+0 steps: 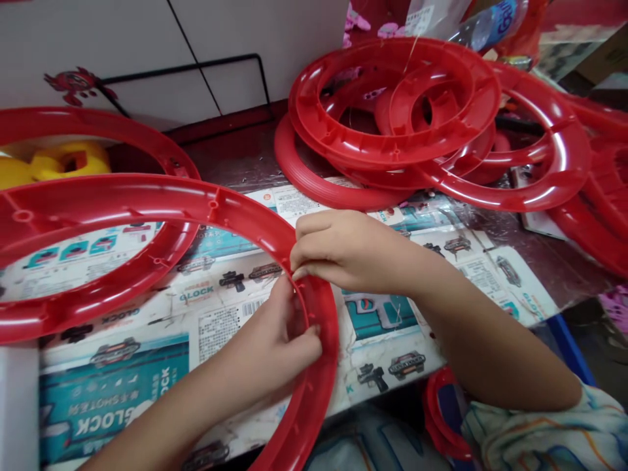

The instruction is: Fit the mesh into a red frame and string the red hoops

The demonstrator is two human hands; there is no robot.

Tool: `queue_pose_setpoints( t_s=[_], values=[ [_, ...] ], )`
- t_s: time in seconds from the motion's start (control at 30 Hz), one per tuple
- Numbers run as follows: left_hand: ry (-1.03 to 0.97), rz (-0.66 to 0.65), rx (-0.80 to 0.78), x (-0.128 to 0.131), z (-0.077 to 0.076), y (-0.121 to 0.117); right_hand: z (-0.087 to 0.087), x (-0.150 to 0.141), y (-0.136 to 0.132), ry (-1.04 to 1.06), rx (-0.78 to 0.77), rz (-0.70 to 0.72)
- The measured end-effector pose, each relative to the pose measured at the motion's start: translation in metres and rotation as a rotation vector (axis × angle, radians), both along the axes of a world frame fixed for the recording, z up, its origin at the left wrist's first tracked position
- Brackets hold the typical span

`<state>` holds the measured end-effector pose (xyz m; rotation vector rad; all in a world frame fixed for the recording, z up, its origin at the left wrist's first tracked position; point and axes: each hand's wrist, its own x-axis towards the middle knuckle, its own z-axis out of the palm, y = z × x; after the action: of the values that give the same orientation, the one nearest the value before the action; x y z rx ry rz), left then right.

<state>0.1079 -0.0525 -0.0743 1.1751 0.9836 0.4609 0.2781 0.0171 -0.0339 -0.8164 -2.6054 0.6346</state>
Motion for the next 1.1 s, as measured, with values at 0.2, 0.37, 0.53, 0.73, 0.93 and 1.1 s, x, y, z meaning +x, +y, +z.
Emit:
queue_pose_setpoints(
  t_s=[0.2, 0.37, 0.53, 0.73, 0.93, 1.1],
  values=[
    [-0.277, 0.265, -0.099, 0.011, 0.004, -0.005, -0.007, 0.001, 0.005, 0.104, -0.085, 0.030],
    [-0.356, 0.426, -0.070, 0.011, 0.003, 0.002, -0.008, -0.001, 0.001, 0.128, -0.032, 0.050],
    [-0.092, 0.432, 0.035, 0.010, 0.004, 0.005, 0.000, 0.003, -0.001, 0.015, 0.054, 0.019],
    [0.035, 0.308, 0.054, 0.010, 0.006, 0.001, 0.004, 0.004, -0.001, 0.031, 0.060, 0.112],
    [0.070, 0.134, 0.034, 0.006, 0.003, -0.004, 0.001, 0.000, -0.004, 0.054, 0.066, 0.110],
    [0.035, 0.089, 0.020, 0.003, 0.005, -0.011, 0.001, 0.001, -0.003, 0.106, -0.024, 0.124]
  ],
)
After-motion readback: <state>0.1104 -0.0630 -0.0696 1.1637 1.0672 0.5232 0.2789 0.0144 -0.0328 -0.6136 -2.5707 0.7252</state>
